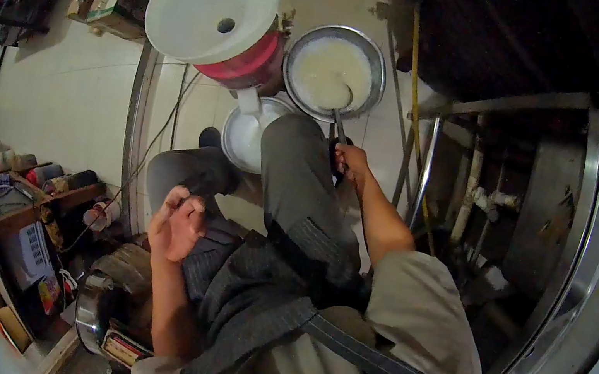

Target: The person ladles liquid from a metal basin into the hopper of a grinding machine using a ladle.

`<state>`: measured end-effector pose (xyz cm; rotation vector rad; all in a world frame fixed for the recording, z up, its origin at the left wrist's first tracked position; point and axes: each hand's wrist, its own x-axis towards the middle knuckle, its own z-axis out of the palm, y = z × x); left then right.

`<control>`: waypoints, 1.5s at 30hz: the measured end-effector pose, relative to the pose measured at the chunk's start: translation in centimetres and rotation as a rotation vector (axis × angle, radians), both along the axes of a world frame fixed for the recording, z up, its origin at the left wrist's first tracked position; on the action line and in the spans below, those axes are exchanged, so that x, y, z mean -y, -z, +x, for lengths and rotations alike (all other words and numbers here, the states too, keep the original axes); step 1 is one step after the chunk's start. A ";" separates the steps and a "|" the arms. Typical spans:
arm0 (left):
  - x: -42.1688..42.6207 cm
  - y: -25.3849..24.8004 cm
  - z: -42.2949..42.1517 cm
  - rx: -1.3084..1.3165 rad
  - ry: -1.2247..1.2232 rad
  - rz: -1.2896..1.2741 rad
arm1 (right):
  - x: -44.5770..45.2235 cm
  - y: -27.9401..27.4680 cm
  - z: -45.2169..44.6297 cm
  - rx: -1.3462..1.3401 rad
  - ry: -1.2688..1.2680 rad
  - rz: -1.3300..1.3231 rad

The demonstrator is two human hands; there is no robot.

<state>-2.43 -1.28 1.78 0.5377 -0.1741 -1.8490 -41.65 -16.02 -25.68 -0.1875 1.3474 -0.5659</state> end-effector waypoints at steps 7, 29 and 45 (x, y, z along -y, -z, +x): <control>-0.4 0.0 -0.1 -0.010 -0.007 0.020 | -1.9 -4.3 -1.0 0.067 -0.111 -0.096; -0.8 -0.2 0.0 0.143 -0.033 -0.095 | 2.6 -30.9 -4.0 -0.052 -0.207 -0.330; -1.3 -1.1 0.4 0.069 -0.066 -0.118 | 5.2 -50.8 2.3 0.013 -0.395 -0.503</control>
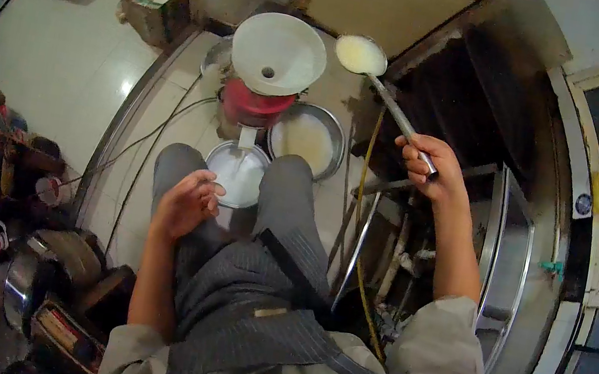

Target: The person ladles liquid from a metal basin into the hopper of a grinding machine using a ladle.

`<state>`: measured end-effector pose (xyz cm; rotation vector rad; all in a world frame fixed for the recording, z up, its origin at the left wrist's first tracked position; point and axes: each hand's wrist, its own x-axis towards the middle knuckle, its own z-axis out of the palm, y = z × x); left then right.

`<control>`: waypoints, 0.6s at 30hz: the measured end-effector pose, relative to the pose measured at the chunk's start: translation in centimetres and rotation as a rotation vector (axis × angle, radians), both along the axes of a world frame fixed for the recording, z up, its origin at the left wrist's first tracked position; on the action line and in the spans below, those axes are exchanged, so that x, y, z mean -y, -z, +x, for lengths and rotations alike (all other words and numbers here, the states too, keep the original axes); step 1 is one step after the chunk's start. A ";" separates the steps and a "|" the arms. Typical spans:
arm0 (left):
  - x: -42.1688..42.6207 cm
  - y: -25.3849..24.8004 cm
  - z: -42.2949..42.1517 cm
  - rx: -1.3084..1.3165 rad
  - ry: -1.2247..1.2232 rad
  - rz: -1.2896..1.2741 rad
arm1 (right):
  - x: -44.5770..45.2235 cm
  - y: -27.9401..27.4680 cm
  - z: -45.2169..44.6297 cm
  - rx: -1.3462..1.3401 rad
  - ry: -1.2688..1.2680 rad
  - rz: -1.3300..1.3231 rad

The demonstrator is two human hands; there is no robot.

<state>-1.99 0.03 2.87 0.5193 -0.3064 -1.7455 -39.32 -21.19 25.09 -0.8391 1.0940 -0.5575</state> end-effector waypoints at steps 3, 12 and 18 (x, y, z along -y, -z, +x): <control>-0.1 0.5 0.3 -0.021 0.007 -0.022 | -0.1 -0.1 1.5 0.027 -0.055 -0.031; -0.1 1.8 0.8 -0.128 0.032 -0.074 | -1.9 2.3 5.8 0.031 -0.123 0.033; -0.2 1.7 0.9 -0.142 0.024 -0.056 | -3.1 3.4 6.7 -0.045 -0.163 -0.005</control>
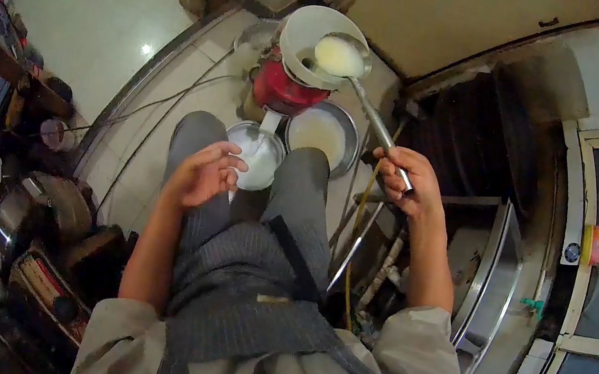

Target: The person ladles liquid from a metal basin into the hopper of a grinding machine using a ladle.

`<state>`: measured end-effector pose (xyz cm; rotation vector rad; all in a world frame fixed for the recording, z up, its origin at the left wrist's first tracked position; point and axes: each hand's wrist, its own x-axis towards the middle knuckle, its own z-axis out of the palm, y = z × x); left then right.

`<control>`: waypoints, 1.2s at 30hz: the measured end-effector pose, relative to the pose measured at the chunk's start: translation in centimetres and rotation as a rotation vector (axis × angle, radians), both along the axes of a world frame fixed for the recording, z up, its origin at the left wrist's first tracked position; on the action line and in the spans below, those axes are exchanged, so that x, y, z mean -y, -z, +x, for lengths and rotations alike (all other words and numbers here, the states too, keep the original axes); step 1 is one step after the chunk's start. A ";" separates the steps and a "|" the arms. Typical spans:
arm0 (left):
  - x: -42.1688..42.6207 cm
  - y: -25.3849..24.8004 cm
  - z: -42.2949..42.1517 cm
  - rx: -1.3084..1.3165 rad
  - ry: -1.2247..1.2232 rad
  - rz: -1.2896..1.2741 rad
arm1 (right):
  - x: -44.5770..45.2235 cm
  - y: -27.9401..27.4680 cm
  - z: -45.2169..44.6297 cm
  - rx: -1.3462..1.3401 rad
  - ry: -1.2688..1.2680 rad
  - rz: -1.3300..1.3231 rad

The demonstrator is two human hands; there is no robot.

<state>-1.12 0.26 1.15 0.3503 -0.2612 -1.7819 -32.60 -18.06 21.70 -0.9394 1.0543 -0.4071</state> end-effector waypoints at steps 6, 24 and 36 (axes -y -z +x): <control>-0.1 0.0 0.1 0.011 -0.001 -0.017 | -0.5 -0.1 0.5 -0.067 0.014 -0.019; -0.2 -0.8 0.2 0.038 0.004 -0.003 | -0.6 0.3 0.4 -0.094 0.024 -0.094; 0.2 0.0 0.2 0.022 0.017 0.002 | -0.6 0.4 0.6 -0.111 0.044 -0.083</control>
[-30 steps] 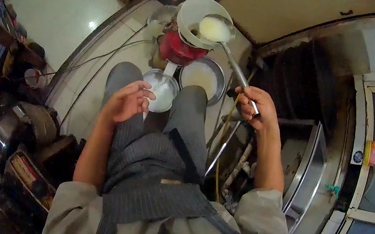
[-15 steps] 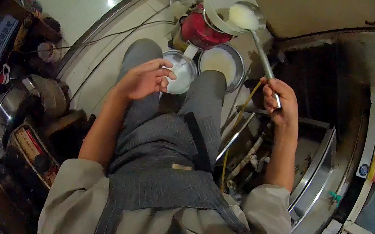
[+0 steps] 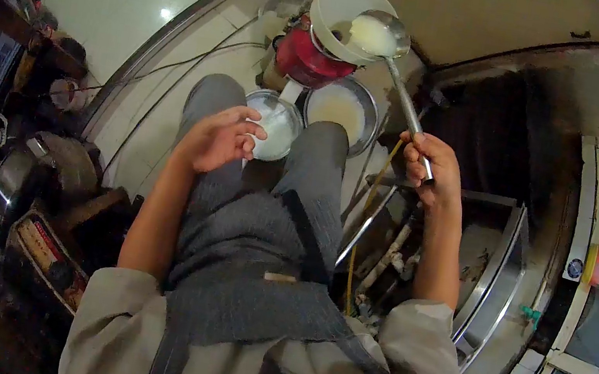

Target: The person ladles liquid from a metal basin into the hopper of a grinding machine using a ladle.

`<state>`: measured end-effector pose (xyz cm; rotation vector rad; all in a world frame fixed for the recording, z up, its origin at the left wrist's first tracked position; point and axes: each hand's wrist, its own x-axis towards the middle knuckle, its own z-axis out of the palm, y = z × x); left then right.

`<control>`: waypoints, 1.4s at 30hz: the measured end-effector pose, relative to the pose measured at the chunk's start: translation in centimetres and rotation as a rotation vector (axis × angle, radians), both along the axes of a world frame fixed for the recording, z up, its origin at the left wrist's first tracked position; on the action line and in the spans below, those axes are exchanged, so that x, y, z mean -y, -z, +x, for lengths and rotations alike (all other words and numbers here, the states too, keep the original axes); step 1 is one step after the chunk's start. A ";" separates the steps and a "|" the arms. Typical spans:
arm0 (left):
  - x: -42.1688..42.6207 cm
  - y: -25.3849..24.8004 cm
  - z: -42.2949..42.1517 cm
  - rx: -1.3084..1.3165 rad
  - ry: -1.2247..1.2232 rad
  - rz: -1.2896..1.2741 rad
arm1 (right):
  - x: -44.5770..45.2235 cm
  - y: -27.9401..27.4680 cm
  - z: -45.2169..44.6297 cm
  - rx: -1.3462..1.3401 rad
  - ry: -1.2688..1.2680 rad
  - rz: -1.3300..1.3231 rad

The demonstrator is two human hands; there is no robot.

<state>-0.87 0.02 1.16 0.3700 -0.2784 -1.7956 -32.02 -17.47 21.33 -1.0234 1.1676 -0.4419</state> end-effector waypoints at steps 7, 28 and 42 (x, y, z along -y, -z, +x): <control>-0.2 -0.3 0.0 -0.006 -0.004 0.016 | 0.0 0.2 0.0 -0.026 -0.003 -0.038; -0.2 0.1 -0.2 -0.027 -0.018 -0.039 | -0.1 0.2 0.3 -0.051 0.022 -0.059; -0.2 0.2 -0.1 -0.015 -0.029 -0.017 | 0.1 0.5 0.1 -0.038 -0.011 -0.071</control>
